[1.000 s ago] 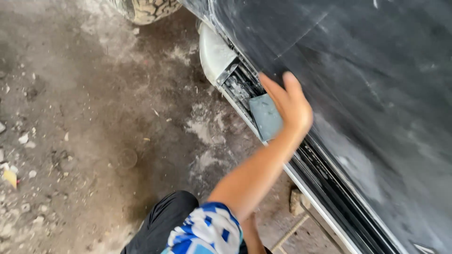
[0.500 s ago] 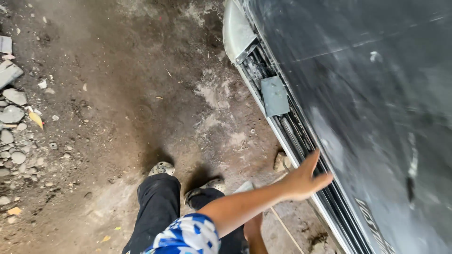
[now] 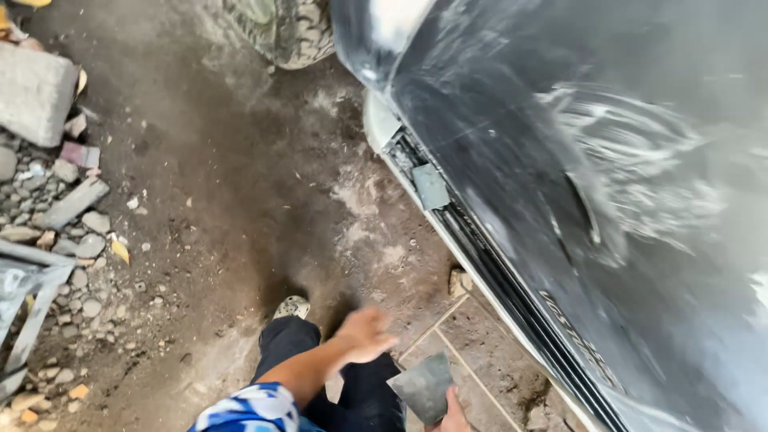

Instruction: The person prepares a metal putty knife by wiping it with a cloth, then opens a paint can and scoops out a pinkish body filler. They apply the filler onto the putty knife and spread it onto the side panel of a black car.

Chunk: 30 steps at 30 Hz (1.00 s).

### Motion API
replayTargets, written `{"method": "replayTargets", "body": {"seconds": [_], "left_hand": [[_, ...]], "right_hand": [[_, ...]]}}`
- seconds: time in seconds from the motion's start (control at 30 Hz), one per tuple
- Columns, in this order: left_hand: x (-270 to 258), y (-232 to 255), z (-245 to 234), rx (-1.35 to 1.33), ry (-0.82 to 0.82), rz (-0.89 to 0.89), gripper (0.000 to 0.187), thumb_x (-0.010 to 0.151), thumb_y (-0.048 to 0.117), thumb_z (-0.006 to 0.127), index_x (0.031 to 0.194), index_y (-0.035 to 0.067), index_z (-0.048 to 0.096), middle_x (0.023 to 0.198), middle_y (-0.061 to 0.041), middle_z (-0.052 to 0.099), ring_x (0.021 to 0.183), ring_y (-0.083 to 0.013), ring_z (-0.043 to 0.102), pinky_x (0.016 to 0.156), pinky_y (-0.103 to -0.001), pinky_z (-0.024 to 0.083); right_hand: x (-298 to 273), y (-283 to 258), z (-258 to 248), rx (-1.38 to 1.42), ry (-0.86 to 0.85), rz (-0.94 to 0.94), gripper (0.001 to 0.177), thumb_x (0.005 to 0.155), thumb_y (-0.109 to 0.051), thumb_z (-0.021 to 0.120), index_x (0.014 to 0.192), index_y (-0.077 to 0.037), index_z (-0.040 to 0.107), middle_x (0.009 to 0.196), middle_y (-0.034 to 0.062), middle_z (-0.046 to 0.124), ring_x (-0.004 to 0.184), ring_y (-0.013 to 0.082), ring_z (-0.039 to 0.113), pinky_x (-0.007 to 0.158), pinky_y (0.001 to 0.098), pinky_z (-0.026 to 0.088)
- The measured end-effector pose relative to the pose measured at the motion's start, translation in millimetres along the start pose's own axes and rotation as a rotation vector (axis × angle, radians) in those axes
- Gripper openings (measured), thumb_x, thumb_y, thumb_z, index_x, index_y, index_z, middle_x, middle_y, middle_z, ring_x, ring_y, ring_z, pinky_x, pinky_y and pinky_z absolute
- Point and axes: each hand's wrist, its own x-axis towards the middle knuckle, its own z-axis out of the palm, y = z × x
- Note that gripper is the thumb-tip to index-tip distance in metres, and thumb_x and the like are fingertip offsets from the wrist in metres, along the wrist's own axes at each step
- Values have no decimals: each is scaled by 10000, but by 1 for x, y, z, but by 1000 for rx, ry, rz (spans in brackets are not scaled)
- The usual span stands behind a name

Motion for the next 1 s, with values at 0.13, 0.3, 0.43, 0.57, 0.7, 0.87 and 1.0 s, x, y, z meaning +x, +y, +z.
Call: {"method": "replayTargets", "body": {"seconds": [0.13,0.3,0.43,0.57,0.7,0.87,1.0], "left_hand": [[-95,-45,-9,122,-227,-601,813,952,685,549,1494,83,483,1567,-190,388,1473,-355,350,1205,-454,295],[-81,-174,110,71,-430,-599,888,1000,788,421,1390,8,591,1512,-248,464,1458,-392,399,1212,-391,331],[-61,-42,56,113,-504,-330,844,960,734,426,1283,-7,672,1380,-234,623,1324,-356,578,1110,-400,433],[-43,99,34,-1097,-449,-275,776,1019,694,315,1598,190,429,1492,63,533,1283,-351,559,1125,-517,412],[-68,207,34,-1326,-566,-102,830,986,682,359,1576,109,465,1460,-23,620,1294,-195,616,1006,-566,486],[-78,248,102,-959,-477,276,535,977,290,718,1414,7,594,1269,-87,689,1123,-192,644,997,-367,528],[-101,274,127,-799,-312,62,434,933,234,743,1285,-11,671,1139,-75,758,1003,-155,692,891,-319,559]], "right_hand": [[-55,-4,27,88,138,-108,545,1031,-419,479,1420,-44,543,1363,140,632,1186,318,627,991,491,510],[-169,-22,108,180,172,-218,508,1017,-360,538,1392,-17,561,1326,116,649,1166,295,631,956,499,513],[-196,-27,103,282,-30,-197,462,967,-283,597,1368,-56,565,1301,80,653,1176,271,617,989,478,499],[-266,-45,93,281,-164,-292,438,939,-232,633,1328,-33,597,1260,90,679,1149,271,640,972,468,515],[-282,-35,32,295,-91,-463,400,934,-246,642,1271,-31,647,1193,76,716,1088,243,668,912,436,532],[-320,-52,-22,-470,118,-877,352,932,-316,719,1108,-15,764,939,138,774,868,199,694,785,323,556],[-342,-68,-51,-918,207,-890,346,920,-378,731,1039,-56,772,836,173,767,765,243,720,711,338,571]]}}
